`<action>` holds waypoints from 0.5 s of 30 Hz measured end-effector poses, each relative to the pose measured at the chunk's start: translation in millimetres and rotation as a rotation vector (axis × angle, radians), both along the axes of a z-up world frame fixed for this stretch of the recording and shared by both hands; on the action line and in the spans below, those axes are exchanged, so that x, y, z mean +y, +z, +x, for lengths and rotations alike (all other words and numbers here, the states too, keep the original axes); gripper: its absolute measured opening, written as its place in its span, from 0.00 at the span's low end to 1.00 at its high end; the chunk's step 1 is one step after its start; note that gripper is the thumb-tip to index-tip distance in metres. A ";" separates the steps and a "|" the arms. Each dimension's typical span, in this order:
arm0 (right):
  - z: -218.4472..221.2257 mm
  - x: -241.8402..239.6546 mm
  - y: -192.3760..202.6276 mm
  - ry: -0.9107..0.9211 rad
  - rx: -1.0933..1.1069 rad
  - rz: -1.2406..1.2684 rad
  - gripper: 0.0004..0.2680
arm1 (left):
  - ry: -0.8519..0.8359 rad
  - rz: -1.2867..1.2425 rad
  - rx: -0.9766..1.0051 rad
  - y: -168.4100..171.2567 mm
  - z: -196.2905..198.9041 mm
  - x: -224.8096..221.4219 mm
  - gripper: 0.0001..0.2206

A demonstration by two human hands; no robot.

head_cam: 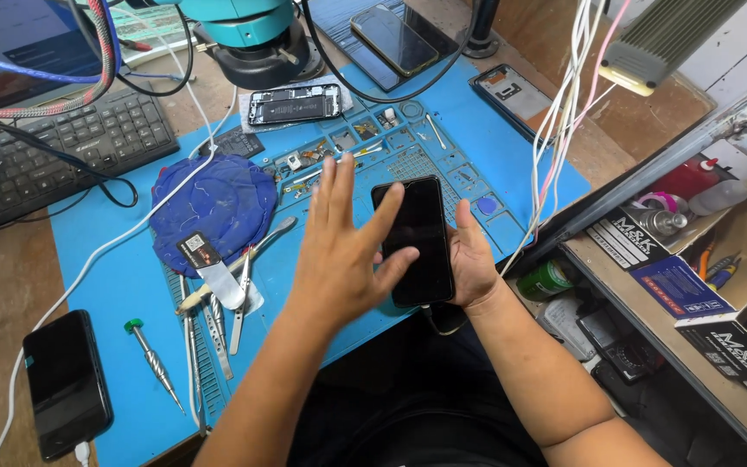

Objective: Testing a mobile phone's functionality and disassembling it to inspect the screen and internal components.

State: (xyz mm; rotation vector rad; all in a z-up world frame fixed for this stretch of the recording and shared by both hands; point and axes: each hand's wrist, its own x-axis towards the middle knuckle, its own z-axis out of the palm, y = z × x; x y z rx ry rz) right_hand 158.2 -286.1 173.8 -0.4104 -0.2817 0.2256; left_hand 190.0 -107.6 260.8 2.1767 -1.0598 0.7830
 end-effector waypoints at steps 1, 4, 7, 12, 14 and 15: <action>-1.7 2.1 2.9 0.003 0.000 0.001 0.32 | 0.003 0.001 0.000 0.2 2.5 2.6 0.30; 0.9 -1.9 8.4 -0.003 -0.009 0.004 0.32 | 0.018 0.193 -0.090 -0.1 2.5 4.8 0.32; 8.3 -15.6 7.0 0.134 -0.035 0.030 0.31 | -0.124 0.258 -0.111 -11.2 -23.6 9.2 0.30; 5.5 -18.1 11.0 0.166 -0.079 -0.133 0.36 | -0.328 0.258 -0.232 -32.6 -76.0 24.8 0.15; 5.8 -18.5 9.2 0.173 -0.070 -0.129 0.36 | -0.320 0.199 -0.177 -34.1 -76.9 25.1 0.06; 6.3 -17.4 8.7 0.174 -0.064 -0.124 0.37 | -0.317 0.142 -0.128 -34.7 -77.9 26.3 0.07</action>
